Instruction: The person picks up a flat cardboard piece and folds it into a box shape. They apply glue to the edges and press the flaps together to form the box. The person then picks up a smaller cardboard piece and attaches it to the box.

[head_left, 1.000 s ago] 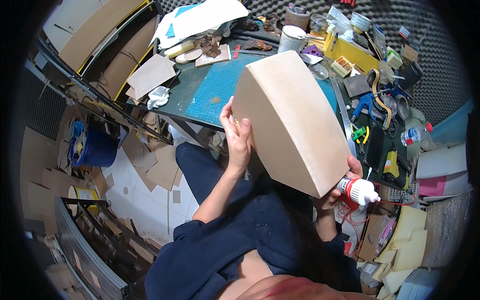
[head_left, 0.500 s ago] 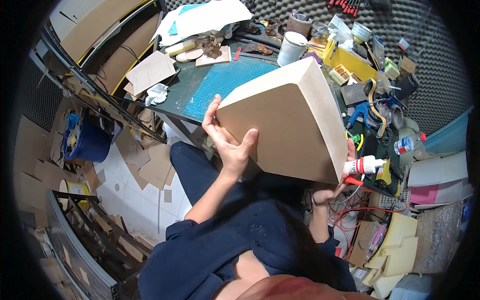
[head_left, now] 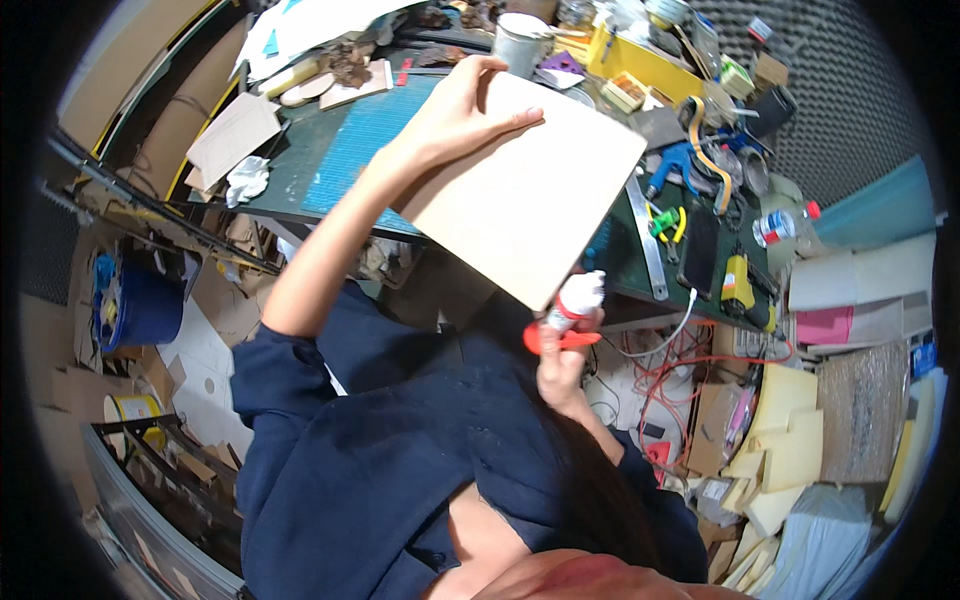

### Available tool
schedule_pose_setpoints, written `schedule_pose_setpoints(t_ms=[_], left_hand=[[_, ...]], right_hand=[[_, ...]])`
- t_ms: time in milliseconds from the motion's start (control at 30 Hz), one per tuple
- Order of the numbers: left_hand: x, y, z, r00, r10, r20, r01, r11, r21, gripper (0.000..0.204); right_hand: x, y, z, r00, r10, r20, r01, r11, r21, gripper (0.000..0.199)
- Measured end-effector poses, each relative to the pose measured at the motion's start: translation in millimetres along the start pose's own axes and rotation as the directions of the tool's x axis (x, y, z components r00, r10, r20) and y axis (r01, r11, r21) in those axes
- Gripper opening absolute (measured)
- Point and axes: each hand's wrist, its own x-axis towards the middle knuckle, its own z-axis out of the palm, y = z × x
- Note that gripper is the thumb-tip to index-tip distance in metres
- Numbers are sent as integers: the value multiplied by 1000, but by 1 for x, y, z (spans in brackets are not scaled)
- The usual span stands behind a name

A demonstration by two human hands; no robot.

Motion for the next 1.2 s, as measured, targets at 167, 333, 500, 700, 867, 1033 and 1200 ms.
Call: schedule_pose_setpoints(t_ms=[167,333,500,700,867,1033,1200], left_hand=[[42,0,44,912,158,378,-190,980,50,105],[50,13,69,789,202,580,-206,977,-60,95],[-1,63,65,771,317,552,-517,817,254,108],[-51,49,32,684,338,647,-575,795,193,100],[-53,13,-8,648,367,667,-624,758,190,89],[-82,7,-31,831,238,502,-415,867,277,67],[-119,-8,14,977,195,83,-209,951,229,61]], right_hand=[[-29,18,9,984,132,121,-155,967,203,58],[-28,18,25,952,165,256,-213,962,171,72],[2,17,46,938,107,331,-185,959,214,72],[6,15,36,838,147,525,-258,955,145,44],[18,-18,-14,901,47,432,-34,999,-37,60],[44,-32,-56,988,146,47,-152,976,159,55],[77,-38,-63,994,47,-97,-44,998,35,35]])
